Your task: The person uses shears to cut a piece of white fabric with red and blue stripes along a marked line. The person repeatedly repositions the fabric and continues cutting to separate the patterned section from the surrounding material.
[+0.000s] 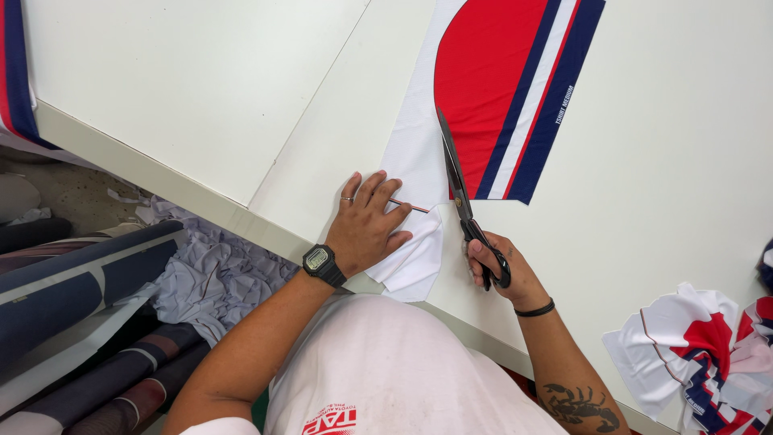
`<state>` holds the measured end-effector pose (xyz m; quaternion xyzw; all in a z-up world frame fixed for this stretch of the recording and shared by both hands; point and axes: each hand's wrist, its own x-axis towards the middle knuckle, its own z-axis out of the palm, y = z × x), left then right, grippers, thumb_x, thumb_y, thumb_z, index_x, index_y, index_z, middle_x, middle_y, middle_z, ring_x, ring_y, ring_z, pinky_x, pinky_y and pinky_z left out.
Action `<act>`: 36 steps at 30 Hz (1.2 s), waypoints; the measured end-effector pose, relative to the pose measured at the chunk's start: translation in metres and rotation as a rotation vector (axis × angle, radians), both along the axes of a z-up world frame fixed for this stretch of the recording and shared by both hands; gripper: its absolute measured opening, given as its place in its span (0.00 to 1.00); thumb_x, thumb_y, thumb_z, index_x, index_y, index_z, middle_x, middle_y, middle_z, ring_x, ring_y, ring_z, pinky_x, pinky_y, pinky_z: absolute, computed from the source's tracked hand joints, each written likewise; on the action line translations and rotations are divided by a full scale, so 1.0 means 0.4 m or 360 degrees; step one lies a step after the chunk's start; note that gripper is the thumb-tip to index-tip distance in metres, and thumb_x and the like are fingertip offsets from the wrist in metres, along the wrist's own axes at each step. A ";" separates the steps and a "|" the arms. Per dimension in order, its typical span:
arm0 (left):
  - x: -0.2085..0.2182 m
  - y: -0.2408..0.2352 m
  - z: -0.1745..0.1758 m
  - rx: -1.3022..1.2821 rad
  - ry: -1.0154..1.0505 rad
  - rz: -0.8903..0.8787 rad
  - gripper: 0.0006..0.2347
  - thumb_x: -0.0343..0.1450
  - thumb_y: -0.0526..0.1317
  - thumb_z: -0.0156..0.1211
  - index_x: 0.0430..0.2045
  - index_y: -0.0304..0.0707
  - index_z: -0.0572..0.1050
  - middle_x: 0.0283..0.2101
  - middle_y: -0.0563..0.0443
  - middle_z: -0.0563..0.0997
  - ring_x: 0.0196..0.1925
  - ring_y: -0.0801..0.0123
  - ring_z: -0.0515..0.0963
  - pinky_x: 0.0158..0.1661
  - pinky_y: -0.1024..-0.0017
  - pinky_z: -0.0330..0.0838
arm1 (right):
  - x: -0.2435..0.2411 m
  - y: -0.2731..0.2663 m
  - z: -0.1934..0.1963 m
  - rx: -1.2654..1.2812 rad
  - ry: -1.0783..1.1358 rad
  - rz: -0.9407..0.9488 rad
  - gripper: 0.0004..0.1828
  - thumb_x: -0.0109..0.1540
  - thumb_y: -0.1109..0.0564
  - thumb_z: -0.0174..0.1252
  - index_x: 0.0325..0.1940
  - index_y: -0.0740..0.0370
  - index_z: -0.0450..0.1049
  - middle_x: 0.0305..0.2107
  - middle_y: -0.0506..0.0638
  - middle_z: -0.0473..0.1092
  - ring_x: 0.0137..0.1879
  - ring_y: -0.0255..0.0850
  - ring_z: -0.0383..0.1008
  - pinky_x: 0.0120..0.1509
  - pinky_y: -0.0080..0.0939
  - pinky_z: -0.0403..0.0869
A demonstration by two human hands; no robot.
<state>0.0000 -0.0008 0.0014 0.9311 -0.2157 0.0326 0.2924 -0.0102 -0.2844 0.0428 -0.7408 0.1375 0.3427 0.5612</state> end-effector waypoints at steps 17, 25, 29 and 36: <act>0.002 0.006 0.006 -0.0032 -0.0042 -0.0008 0.17 0.63 0.51 0.70 0.41 0.48 0.79 0.62 0.45 0.69 0.70 0.51 0.61 0.68 0.44 0.46 | -0.025 0.054 0.012 -0.0045 -0.0039 0.0014 0.31 0.63 0.30 0.52 0.27 0.60 0.68 0.15 0.44 0.64 0.19 0.30 0.66 0.23 0.29 0.65; -0.002 0.010 0.007 -0.0054 -0.0068 -0.0001 0.18 0.62 0.51 0.71 0.42 0.47 0.79 0.61 0.45 0.70 0.70 0.51 0.61 0.68 0.44 0.47 | 0.000 0.063 -0.028 0.0106 0.0019 -0.0148 0.29 0.62 0.32 0.55 0.29 0.61 0.69 0.15 0.45 0.64 0.17 0.32 0.65 0.22 0.31 0.66; 0.001 0.006 0.007 -0.0051 -0.0072 0.0001 0.18 0.62 0.51 0.71 0.41 0.48 0.79 0.61 0.45 0.70 0.70 0.50 0.61 0.67 0.44 0.47 | 0.003 0.066 -0.036 0.0167 -0.0003 -0.0166 0.28 0.63 0.33 0.56 0.29 0.61 0.69 0.14 0.45 0.64 0.17 0.32 0.65 0.21 0.30 0.66; -0.001 0.009 0.009 -0.0068 -0.0053 0.0000 0.18 0.62 0.51 0.71 0.41 0.47 0.79 0.61 0.44 0.70 0.70 0.50 0.61 0.68 0.43 0.47 | -0.002 0.095 -0.035 0.0136 0.0013 -0.0221 0.27 0.63 0.34 0.58 0.28 0.61 0.69 0.14 0.43 0.63 0.16 0.30 0.65 0.20 0.29 0.65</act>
